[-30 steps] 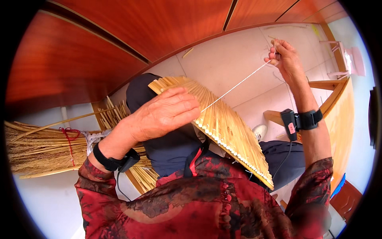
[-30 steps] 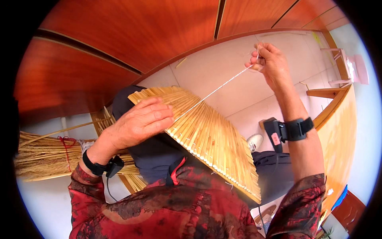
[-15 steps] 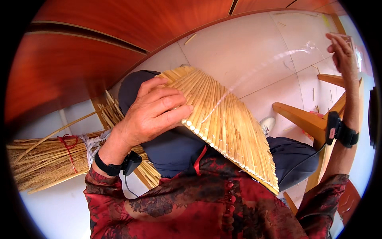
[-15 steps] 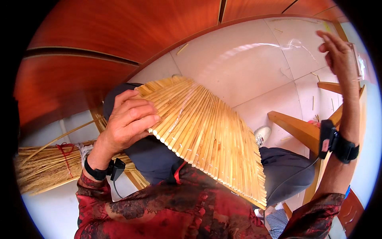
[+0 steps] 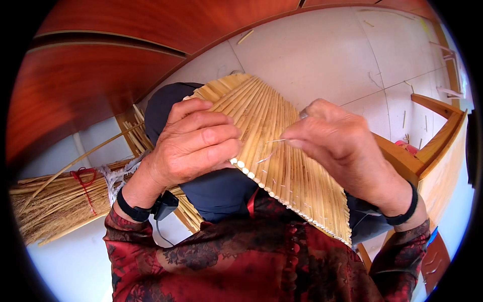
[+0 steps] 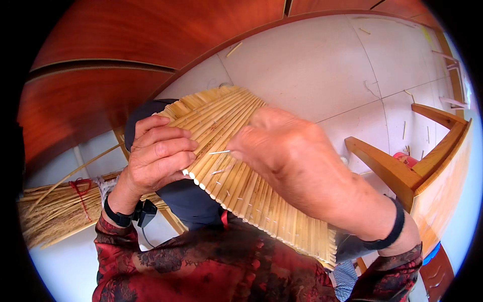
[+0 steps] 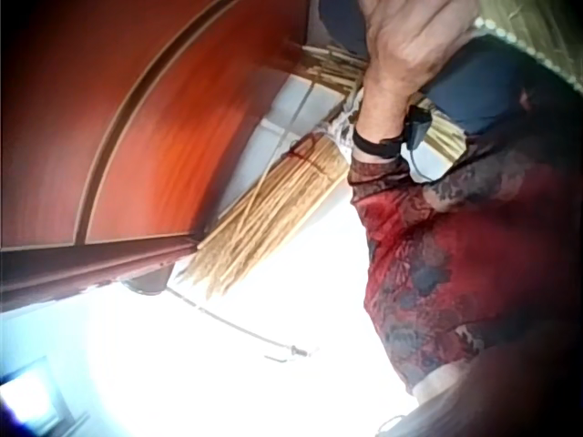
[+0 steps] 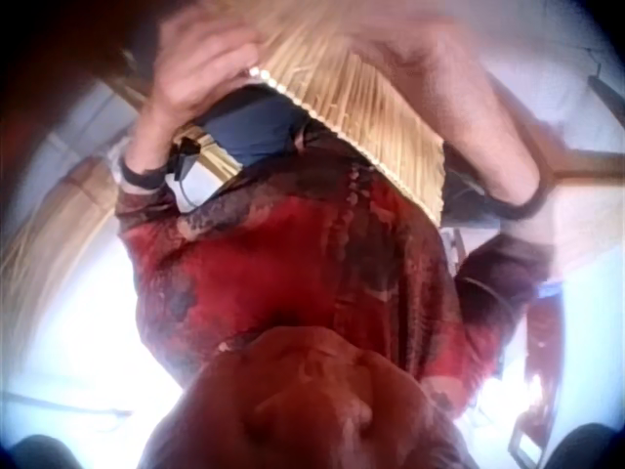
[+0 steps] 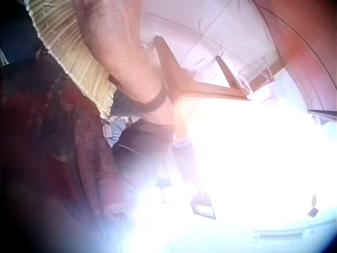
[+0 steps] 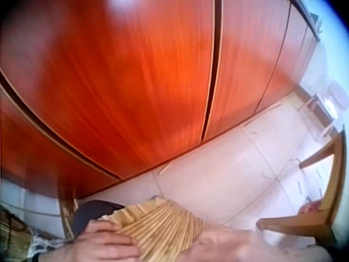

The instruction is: The person weaves a straw mat by hand, passing a thread through bundles of straw and securing them together.

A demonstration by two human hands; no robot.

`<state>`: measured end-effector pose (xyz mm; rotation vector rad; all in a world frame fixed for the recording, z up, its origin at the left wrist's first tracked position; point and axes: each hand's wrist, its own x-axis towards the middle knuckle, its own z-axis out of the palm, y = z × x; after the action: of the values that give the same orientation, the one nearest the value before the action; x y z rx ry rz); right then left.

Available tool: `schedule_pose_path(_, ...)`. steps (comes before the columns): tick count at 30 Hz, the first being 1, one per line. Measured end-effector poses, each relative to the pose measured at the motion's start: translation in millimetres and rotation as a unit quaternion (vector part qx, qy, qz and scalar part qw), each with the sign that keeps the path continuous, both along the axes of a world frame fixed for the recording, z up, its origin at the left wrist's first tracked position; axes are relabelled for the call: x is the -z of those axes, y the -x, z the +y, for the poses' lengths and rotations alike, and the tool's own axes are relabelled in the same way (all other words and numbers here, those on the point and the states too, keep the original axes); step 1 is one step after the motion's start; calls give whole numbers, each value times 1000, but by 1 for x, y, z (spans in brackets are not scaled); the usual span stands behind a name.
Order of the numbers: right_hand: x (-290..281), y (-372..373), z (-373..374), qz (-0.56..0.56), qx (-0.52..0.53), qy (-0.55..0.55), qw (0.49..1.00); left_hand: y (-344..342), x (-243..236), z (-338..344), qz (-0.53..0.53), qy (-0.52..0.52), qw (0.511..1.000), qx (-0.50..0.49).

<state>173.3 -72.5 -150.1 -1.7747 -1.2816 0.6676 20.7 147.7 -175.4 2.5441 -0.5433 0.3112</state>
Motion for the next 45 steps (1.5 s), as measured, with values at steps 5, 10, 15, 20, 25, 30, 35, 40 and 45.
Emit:
schedule_pose_path(5,19,20,4,24,-38,30,999,1,1,1,8,2,1000,3)
schedule_pose_path(10,37,22,1,88,-50,-18,995,2,1,0,15,-1,1000,-4)
schedule_pose_path(15,26,15,5,72,-78,-1,994,3,1,1,18,-4,1000,-2)
schedule_pose_path(20,27,14,4,51,-93,15,994,4,2,2,16,-7,1000,0)
schedule_pose_path(25,23,11,4,39,-100,16,994,4,1,1,20,-11,1000,0)
schedule_pose_path(30,21,9,5,37,-111,23,993,3,0,-1,25,-12,1000,-6)
schedule_pose_path(35,27,8,3,63,-111,10,992,3,1,-1,21,-13,1000,-3)
schedule_pose_path(40,32,8,4,131,-103,4,986,2,0,-2,28,-10,1000,-1)
schedule_pose_path(45,31,6,5,91,-116,-20,989,4,0,-1,31,-14,999,-3)
